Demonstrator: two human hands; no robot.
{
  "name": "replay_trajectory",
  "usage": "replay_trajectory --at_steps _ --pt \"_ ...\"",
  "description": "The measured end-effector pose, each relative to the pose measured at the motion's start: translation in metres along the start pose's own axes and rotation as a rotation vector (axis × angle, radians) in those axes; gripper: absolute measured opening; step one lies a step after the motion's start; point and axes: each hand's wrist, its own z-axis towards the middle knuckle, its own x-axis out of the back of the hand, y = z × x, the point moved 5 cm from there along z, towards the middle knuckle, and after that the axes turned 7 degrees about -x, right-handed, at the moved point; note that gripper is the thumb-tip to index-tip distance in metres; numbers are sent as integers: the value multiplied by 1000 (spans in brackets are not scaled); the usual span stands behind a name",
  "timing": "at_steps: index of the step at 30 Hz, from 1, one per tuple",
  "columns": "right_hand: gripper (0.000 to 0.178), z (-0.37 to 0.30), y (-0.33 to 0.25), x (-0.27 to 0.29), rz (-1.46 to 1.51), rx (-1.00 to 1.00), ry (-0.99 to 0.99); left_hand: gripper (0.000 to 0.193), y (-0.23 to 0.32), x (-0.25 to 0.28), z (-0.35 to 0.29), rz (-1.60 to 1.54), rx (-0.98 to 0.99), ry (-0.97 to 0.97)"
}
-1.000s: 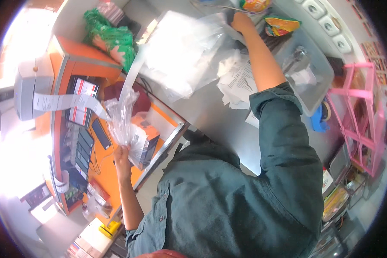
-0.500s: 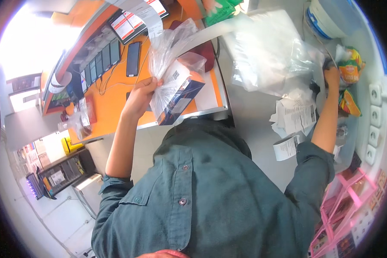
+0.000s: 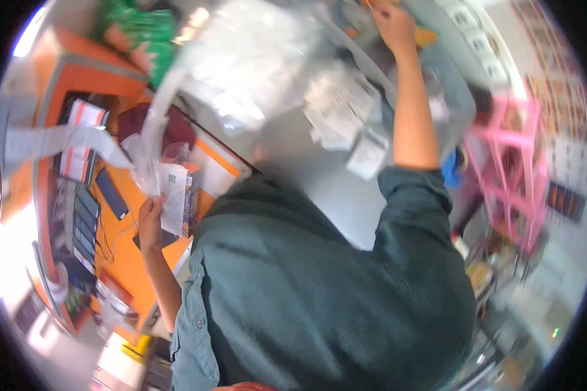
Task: The person packs food items into a cardboard container, closes the box, and then attaches a printed receipt and places it into a clear plastic bag.
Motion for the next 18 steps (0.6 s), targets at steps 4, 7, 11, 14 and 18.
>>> replay_trajectory --at_steps 4,7,11,14,18 --pt "53 -52 32 52 592 -435 -267 26 2 -15 6 67 -5 -73" --pt "70 -112 23 91 918 -709 -460 27 20 -19 2 316 -76 -94" --pt "24 -200 -94 75 1102 -450 -56 28 5 -14 -9 140 -132 38" --pt "18 -242 -187 20 1072 -351 -183 25 -6 -31 -7 48 -45 -20" --pt "19 -293 -264 -66 705 -285 -737 22 19 -81 -6 284 -311 -151"
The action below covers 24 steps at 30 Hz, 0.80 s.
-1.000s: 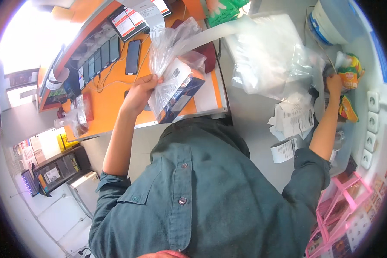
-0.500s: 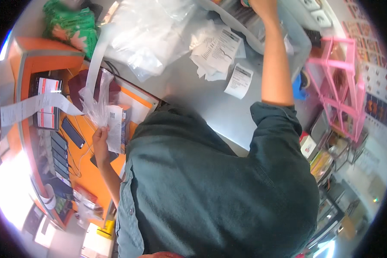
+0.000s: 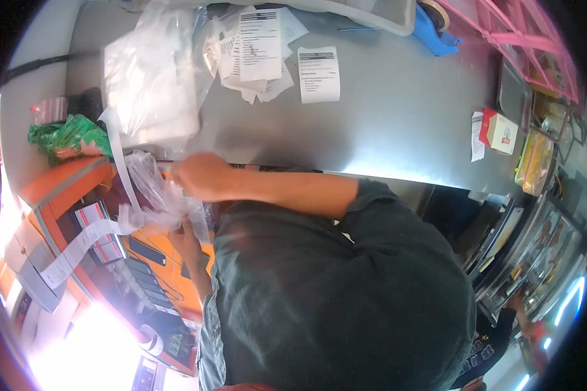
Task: The person packs food items into a cardboard container, closes the box, and then attaches a printed receipt and places it into a clear plastic bag.
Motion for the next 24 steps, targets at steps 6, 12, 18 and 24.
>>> replay_trajectory --at_steps 6,12,18,24 --pt "13 0 -19 -48 -237 245 -108 26 -12 15 -15 334 -126 46" --pt "18 18 -17 -63 -254 384 -90 28 -56 16 -36 479 -89 165" --pt "19 13 -8 -78 -251 528 -248 30 -36 10 -29 355 -113 134" --pt "16 20 2 -93 -175 556 -176 31 -17 14 -13 216 -107 69"
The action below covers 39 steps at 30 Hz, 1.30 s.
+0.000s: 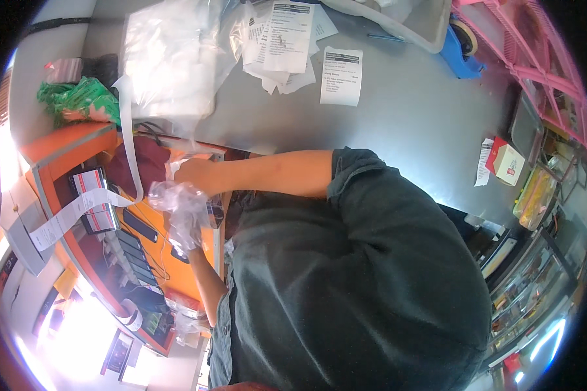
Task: The person packs food items into a cardboard container, closes the box, and then attaches a printed receipt and places it into a clear plastic bag.
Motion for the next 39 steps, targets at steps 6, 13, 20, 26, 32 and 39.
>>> replay_trajectory --at_steps 6,13,20,26,32,39 --pt "31 3 -1 0 -279 -144 -75 33 -1 8 7 -64 8 -9" --pt "12 7 -2 -18 -446 172 -9 35 4 16 9 -73 10 -34" --pt "23 -3 -19 29 -304 -77 35 38 4 12 12 -70 13 -58" --pt "15 4 15 -8 -205 -12 11 44 -51 17 -11 369 -458 -1" --pt "17 -8 -9 20 -330 100 -121 36 22 -4 27 -201 58 218" --pt "11 -2 -28 21 -457 161 -180 32 11 -12 10 -636 131 225"
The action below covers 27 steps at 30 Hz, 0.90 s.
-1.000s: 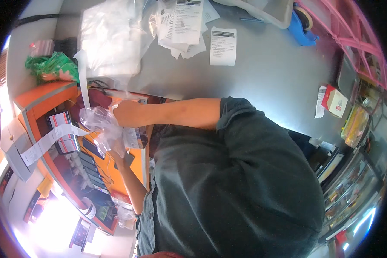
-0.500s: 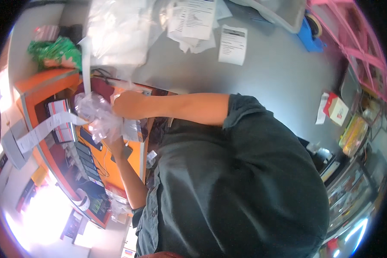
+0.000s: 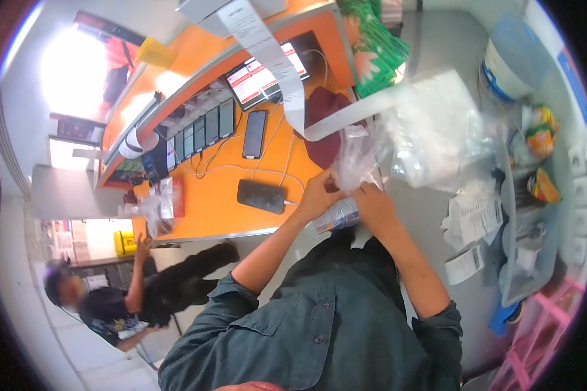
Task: The person packs food items into a cardboard container, closes the box, and then attaches a printed receipt and places it into a clear plastic bag.
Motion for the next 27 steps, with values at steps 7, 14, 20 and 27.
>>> replay_trajectory --at_steps 7,14,20,27 --pt "16 16 13 19 295 -213 -54 30 -1 -3 1 43 -86 45" --pt "15 18 2 24 287 -305 18 31 3 0 5 -27 -120 56" --pt "15 5 3 14 316 -391 11 28 8 3 8 171 -41 56" --pt "14 4 23 3 681 -500 -118 16 4 -2 6 255 -186 71"
